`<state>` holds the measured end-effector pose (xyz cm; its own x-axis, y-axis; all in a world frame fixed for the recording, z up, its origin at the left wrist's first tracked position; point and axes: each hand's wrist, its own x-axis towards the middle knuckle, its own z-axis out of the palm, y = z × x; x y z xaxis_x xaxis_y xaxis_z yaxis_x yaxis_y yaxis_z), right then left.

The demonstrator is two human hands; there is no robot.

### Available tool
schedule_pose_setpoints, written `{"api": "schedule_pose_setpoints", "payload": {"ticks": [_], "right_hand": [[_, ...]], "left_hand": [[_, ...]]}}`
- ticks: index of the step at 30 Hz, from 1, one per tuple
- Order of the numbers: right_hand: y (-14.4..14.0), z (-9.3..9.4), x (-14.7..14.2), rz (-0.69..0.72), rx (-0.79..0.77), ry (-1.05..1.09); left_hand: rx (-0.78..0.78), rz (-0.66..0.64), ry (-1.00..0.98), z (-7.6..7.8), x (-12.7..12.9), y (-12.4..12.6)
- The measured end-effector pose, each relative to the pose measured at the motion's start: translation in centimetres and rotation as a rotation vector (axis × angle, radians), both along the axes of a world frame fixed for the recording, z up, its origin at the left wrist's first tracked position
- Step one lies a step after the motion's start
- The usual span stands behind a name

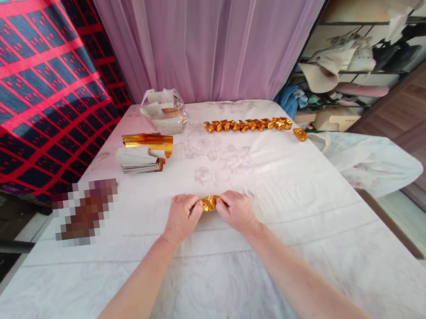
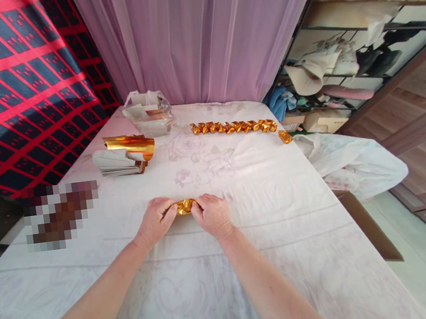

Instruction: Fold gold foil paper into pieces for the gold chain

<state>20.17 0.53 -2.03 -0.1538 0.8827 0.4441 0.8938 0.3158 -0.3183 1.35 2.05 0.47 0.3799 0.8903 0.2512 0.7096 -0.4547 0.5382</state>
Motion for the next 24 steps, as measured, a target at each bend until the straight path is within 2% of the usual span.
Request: {"api": "schedule_pose_setpoints", "payload": {"ticks": [8, 14, 20, 24], "right_hand": [[0.3, 0.1, 0.2, -0.04, -0.005, -0.014], [0.8, 0.3, 1.3, -0.026, 0.017, -0.016], [2.6, 0.8, 2.5, 0.039, 0.063, -0.015], [4.6, 0.8, 3.0, 0.032, 0.091, 0.008]], "left_hand": [[0.04, 0.074, 0.077, -0.2, 0.3, 0.3], [0.058, 0.113, 0.135, 0.3, 1.0, 0.4], [0.15, 0.15, 0.189, 1.1, 2.4, 2.3], [0.196, 0.193, 0.191, 0.8, 3.5, 4.1]]}}
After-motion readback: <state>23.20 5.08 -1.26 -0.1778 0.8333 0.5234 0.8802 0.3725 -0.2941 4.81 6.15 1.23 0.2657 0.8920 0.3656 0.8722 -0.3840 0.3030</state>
